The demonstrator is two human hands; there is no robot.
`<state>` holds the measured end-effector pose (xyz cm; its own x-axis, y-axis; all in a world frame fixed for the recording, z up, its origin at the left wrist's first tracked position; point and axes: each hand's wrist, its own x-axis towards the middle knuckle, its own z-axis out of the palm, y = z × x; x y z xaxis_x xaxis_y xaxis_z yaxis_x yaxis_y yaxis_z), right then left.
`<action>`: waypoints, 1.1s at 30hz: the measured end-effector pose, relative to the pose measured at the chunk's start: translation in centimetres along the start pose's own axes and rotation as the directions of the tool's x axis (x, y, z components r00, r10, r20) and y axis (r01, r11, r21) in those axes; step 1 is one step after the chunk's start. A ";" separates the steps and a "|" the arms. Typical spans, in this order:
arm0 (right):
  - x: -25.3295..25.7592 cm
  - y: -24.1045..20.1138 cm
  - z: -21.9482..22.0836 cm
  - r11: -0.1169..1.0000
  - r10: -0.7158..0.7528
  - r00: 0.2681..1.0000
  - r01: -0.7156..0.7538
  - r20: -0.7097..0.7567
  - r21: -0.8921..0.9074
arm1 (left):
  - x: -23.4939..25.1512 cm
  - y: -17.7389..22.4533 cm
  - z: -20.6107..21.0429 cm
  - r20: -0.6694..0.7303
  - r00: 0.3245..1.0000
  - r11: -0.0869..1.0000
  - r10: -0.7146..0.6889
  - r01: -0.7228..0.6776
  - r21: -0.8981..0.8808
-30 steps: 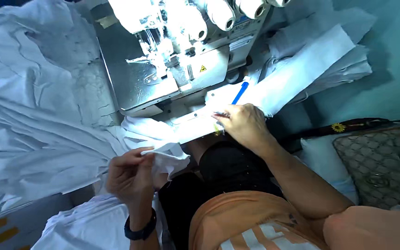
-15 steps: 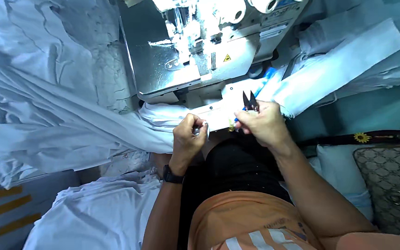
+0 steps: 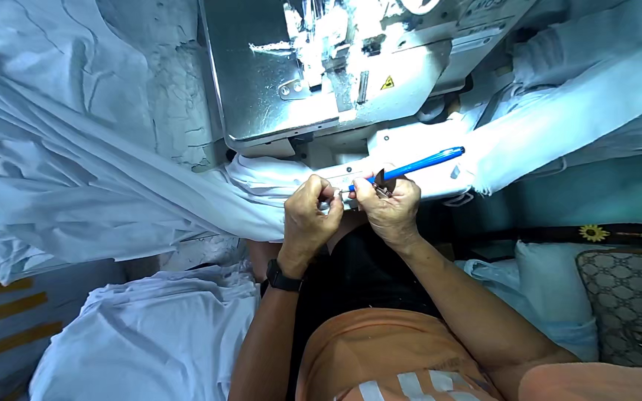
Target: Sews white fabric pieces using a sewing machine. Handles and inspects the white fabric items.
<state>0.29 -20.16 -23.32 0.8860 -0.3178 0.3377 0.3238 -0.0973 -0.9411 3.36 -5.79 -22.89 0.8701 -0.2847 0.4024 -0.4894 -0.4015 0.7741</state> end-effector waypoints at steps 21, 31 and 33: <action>1.8 -3.3 -3.6 0.910 0.412 0.911 -0.413 -0.019 -0.035 | 1.2 -0.6 -3.2 0.467 0.874 0.988 0.133 -0.154 0.008; 3.2 -4.6 -7.0 0.562 0.510 0.859 -0.375 -0.048 -0.737 | 7.3 6.5 -11.6 0.404 0.866 0.937 0.293 -0.344 0.056; 3.1 -5.7 -5.7 0.759 0.246 0.967 -0.154 0.060 -0.632 | 8.7 6.2 -11.5 0.326 0.897 0.944 0.299 -0.328 0.038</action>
<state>-0.71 -25.92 -17.01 0.9566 -0.2752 0.0960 -0.1007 -0.6212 -0.7771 8.57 -0.77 -8.97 0.6150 -0.6592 0.4327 -0.7495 -0.3183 0.5805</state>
